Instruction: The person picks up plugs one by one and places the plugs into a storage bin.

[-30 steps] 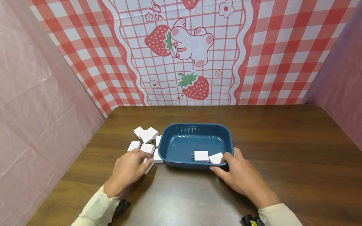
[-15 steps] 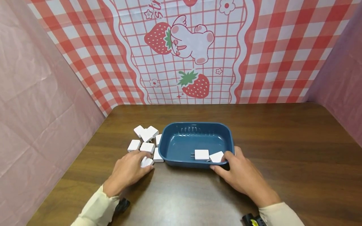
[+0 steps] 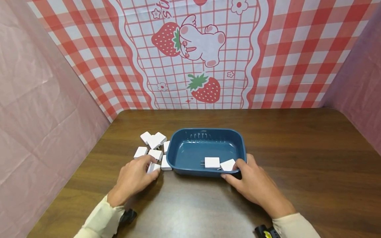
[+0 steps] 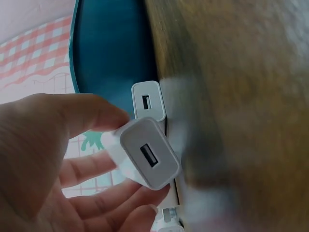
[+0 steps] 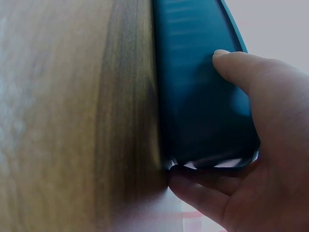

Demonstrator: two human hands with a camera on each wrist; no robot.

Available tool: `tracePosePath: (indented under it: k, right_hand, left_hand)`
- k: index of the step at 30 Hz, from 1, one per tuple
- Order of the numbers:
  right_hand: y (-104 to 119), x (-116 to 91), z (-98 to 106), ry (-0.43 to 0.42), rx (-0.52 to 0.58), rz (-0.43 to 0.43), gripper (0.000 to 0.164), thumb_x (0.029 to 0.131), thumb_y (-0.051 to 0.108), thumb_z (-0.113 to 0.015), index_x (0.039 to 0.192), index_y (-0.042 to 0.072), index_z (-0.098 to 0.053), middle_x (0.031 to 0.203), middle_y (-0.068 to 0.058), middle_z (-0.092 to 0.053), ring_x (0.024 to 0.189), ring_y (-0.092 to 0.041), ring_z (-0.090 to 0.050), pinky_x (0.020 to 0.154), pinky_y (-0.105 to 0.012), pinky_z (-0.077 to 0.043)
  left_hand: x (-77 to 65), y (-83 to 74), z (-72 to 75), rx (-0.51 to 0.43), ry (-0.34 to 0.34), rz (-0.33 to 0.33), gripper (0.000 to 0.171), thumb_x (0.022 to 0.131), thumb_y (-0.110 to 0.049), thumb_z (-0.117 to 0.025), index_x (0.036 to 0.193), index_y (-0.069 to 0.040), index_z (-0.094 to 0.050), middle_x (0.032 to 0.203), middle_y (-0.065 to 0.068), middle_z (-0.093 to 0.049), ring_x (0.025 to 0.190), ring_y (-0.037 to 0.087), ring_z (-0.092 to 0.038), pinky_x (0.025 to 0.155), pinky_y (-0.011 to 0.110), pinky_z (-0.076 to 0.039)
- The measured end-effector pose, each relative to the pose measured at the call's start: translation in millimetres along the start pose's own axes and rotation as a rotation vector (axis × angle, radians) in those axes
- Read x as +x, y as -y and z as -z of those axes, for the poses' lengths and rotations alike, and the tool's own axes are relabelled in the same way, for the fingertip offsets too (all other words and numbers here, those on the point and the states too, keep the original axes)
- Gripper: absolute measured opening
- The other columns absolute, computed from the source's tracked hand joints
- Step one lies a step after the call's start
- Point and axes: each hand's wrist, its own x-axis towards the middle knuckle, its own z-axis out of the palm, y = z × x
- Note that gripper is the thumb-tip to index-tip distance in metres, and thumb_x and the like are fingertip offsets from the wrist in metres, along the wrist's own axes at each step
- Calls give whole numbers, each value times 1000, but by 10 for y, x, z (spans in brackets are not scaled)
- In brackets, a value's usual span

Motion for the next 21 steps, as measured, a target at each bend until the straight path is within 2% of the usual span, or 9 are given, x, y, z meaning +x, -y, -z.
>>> tracePosePath:
  k: [6, 13, 18, 21]
  right_hand:
    - [-8, 1, 1, -21, -4, 23, 42, 85, 55, -73, 92, 15, -64, 112, -20, -52, 84, -29, -58, 69, -48, -50]
    - [-9, -4, 2, -24, 1, 27, 43, 85, 55, -73, 92, 14, -64, 109, -18, -52, 84, -28, -58, 68, -47, -49]
    - [-5, -3, 1, -19, 0, 20, 43, 85, 55, -73, 92, 14, -64, 111, -19, -52, 85, -29, -58, 69, -49, -50]
    - [-3, 0, 0, -19, 2, 22, 42, 85, 55, -73, 93, 14, -64, 113, -20, -52, 86, -30, -59, 70, -50, -50]
  left_hand:
    - [5, -10, -11, -55, -74, 2, 23, 80, -35, -74, 100, -24, -69, 91, -4, -68, 73, 18, -62, 55, 41, -46]
    - [12, -28, -14, -144, -120, 64, 22, 78, -34, -73, 96, -23, -66, 73, -11, -58, 65, 12, -54, 57, 37, -44]
    - [15, -38, -13, -211, -127, 107, 21, 78, -33, -73, 96, -24, -66, 77, -12, -63, 69, 11, -58, 62, 38, -46]
    - [16, -39, -17, -307, -128, 134, 21, 80, -29, -73, 98, -21, -67, 82, -9, -68, 74, 9, -63, 68, 39, -49]
